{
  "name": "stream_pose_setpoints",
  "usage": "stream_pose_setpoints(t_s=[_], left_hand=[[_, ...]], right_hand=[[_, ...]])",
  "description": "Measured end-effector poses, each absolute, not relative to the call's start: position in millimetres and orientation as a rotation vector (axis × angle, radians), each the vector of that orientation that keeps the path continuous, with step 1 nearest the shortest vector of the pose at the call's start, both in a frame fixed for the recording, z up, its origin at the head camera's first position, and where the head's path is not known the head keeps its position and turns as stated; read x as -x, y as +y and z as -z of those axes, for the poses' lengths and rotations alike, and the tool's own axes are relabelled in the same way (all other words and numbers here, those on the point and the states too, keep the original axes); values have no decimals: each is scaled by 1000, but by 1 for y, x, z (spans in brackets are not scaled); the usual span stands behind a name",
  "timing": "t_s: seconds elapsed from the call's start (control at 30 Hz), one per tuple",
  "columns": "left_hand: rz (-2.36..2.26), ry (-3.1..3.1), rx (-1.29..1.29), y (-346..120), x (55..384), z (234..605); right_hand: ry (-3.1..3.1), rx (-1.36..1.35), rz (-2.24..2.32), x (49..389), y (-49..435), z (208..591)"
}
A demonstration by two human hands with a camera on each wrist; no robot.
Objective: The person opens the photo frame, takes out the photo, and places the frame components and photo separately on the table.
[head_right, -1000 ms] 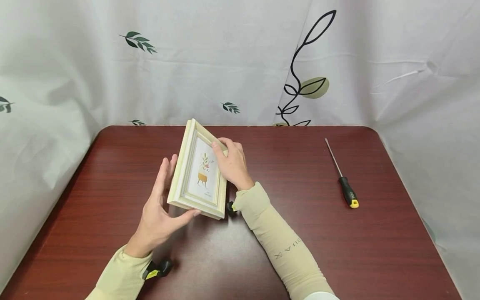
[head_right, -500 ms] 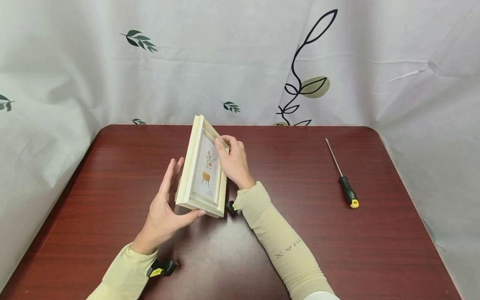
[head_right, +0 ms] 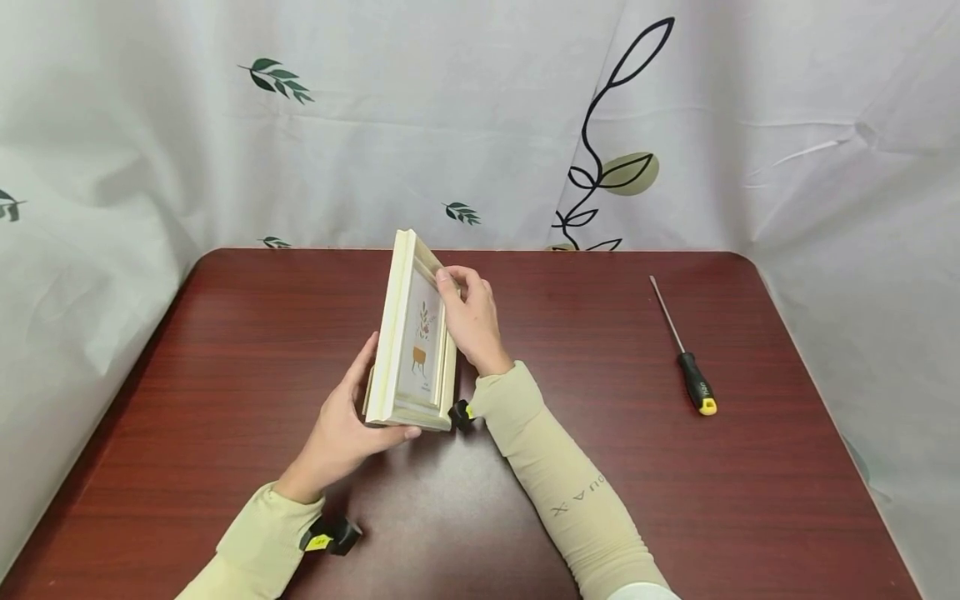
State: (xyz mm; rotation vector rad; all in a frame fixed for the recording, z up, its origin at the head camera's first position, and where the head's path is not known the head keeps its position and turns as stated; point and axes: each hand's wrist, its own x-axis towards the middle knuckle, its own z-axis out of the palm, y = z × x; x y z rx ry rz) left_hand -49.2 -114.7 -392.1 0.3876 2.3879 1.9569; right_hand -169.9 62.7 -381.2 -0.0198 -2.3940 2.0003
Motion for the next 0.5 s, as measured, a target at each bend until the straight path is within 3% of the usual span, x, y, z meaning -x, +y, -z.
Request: stream_pose_setpoints(t_s=[0.5], left_hand=[[-2059,2035,-355,-117,52,398]], right_hand=[[-2259,41,-2161,171,63,380]])
